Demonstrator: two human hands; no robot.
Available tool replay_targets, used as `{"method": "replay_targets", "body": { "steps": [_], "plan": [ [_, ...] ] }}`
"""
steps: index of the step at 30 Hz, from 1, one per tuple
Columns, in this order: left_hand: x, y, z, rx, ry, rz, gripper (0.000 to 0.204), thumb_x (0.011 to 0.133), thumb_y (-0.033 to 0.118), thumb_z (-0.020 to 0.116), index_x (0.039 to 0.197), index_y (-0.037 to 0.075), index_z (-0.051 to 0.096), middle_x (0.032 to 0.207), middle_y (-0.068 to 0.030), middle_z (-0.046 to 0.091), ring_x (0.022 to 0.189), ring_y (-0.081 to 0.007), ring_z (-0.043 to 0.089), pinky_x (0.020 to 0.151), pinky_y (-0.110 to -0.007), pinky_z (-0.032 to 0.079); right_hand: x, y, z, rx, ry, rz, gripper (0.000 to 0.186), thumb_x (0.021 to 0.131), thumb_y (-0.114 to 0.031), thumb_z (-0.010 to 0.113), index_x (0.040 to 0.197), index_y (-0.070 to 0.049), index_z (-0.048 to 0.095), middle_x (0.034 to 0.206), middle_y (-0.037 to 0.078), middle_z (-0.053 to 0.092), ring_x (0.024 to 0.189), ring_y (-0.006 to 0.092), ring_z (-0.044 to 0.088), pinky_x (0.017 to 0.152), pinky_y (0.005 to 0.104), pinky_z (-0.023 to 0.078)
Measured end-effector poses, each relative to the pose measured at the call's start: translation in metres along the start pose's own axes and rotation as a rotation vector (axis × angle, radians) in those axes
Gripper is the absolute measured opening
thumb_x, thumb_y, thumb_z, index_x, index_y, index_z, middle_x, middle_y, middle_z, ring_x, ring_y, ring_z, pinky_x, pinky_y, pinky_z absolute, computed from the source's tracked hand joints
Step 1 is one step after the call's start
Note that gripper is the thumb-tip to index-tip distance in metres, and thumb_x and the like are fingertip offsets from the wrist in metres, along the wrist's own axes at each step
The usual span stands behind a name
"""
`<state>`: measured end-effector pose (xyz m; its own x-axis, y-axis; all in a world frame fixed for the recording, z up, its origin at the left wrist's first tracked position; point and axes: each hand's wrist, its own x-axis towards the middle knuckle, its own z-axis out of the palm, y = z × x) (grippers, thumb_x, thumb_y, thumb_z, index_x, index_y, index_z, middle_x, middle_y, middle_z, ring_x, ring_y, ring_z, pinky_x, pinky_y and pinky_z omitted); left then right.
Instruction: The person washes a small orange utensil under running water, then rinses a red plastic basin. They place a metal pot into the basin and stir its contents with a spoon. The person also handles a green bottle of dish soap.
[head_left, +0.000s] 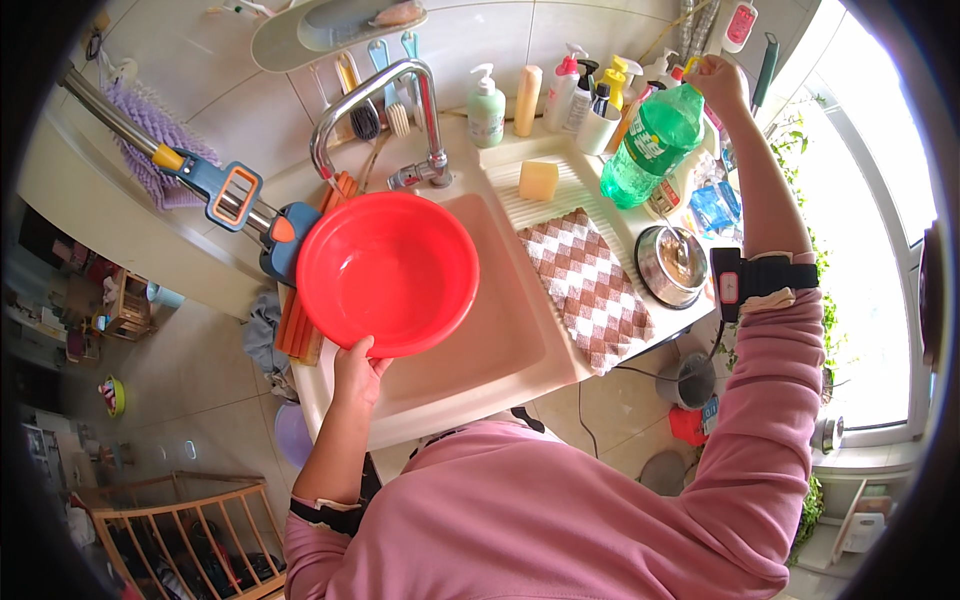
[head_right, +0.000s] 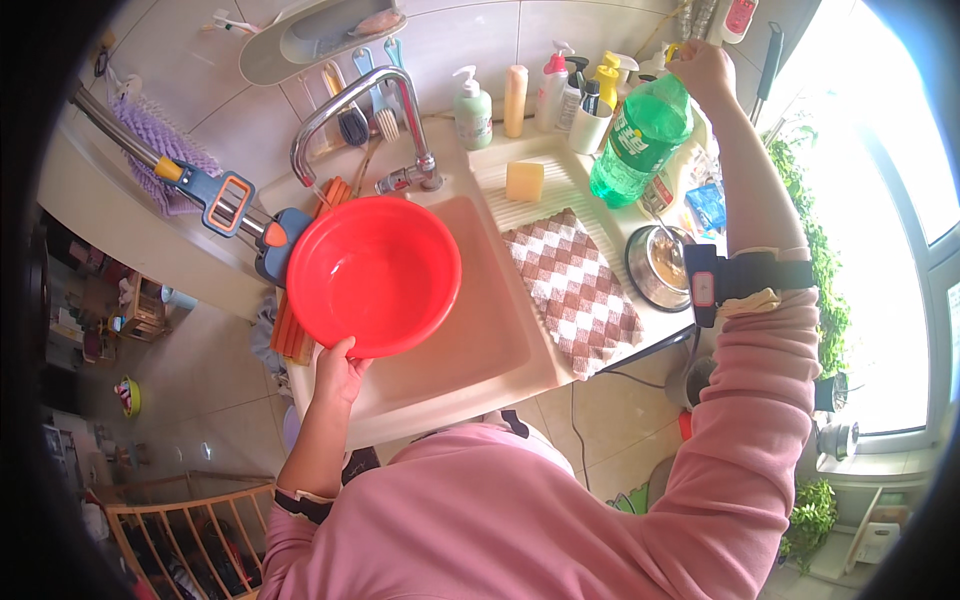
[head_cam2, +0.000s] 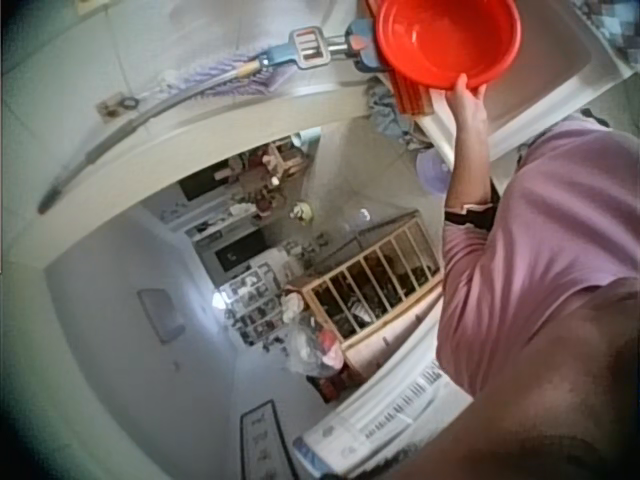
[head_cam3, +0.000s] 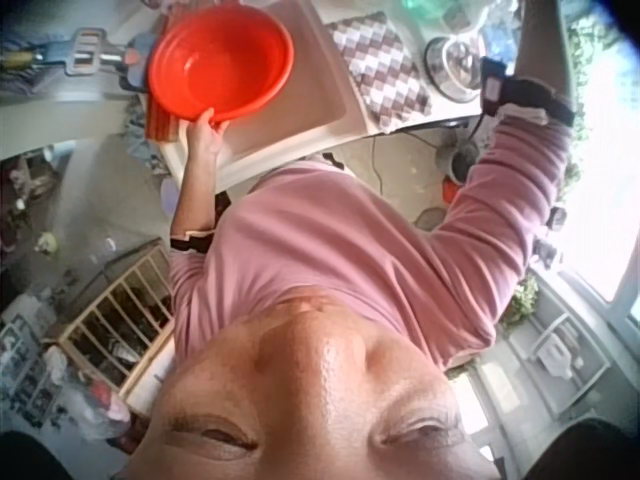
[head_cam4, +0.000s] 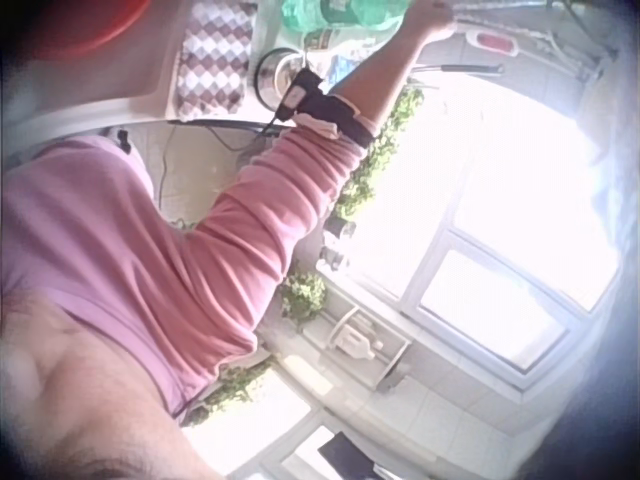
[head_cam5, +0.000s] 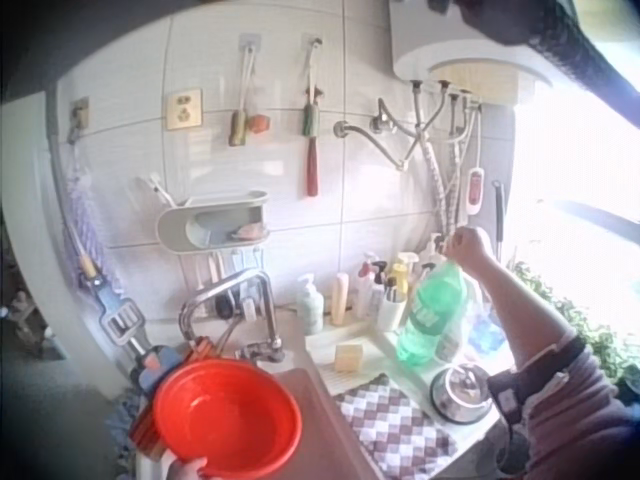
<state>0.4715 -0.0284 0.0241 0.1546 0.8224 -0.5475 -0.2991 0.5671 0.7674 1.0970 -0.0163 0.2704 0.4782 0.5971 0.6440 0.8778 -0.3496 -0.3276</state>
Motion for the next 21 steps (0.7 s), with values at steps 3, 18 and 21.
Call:
{"method": "replay_targets", "body": {
  "steps": [3,18,21],
  "plan": [
    [0.002,0.0,0.001,0.008,-0.001,0.003,0.036,0.091,0.01,0.052,0.127,0.004,0.046,0.119,-0.0114,0.058,0.099,-0.0216,0.064,0.077,-0.032,0.058,-0.001,-0.002,-0.004,-0.109,-0.043,-0.055,0.032,0.069,-0.019,0.081,0.075,-0.002,0.056,0.065,0.002,0.055,0.056,0.0116,0.049,0.056,0.0293,0.043],
    [0.005,0.007,0.006,-0.063,-0.014,-0.045,0.034,0.092,0.007,0.051,0.125,0.001,0.048,0.119,-0.0115,0.058,0.1,-0.0233,0.064,0.08,-0.035,0.059,-0.136,-0.128,-0.018,0.057,0.085,-0.43,0.045,0.081,-0.021,0.068,0.123,-0.015,0.053,0.123,0.013,0.055,0.117,0.0334,0.052,0.099,0.0443,0.043],
    [0.008,0.004,0.004,-0.133,-0.033,-0.095,0.032,0.091,0.007,0.05,0.122,0.001,0.049,0.116,-0.0124,0.06,0.098,-0.0232,0.064,0.079,-0.035,0.06,-0.236,-0.158,-0.003,0.422,-0.447,-0.241,0.027,0.08,-0.01,0.073,0.105,-0.006,0.065,0.108,0.01,0.067,0.102,0.0237,0.064,0.091,0.0353,0.05]
  ]
}}
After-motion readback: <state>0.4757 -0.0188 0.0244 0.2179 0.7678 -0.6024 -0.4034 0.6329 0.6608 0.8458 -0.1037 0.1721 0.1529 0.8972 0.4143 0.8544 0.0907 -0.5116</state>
